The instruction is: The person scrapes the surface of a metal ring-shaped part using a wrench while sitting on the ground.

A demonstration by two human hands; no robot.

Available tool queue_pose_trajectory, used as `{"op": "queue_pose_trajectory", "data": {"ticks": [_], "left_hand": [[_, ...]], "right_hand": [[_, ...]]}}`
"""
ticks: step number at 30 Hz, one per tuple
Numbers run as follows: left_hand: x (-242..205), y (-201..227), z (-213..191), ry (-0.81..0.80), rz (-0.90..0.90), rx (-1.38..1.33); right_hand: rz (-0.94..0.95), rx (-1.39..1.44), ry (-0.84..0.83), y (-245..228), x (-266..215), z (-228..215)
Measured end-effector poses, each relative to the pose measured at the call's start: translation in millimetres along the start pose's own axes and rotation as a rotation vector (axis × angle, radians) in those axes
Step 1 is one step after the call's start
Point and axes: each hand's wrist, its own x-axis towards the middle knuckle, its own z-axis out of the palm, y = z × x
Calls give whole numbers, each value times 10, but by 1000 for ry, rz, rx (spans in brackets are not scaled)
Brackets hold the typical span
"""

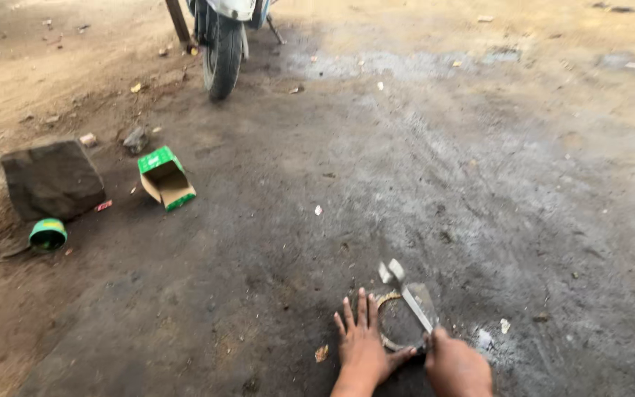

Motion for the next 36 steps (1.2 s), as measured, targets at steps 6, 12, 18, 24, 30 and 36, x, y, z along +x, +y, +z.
{"op": "queue_pose_trajectory", "data": {"ticks": [6, 12, 18, 24, 30, 36], "left_hand": [[6, 42, -119, -123, -40, -1], [4, 41, -68, -76, -51, -8], [20, -3, 27, 3, -13, -28], [33, 2, 54, 1, -14, 0], [73, 6, -9, -109, -42, -4], [21, 4, 3, -45, -37, -7]], "right_hand": [[-15, -7, -150, 9, 81, -98], [18, -15, -130, -112, -45, -198], [-31, 104, 39, -86, -195, -406], [-10, 5, -91, -23, -117, 27], [55, 42, -51, 0, -8, -107], [73, 20, -115, 24, 64, 114]]}}
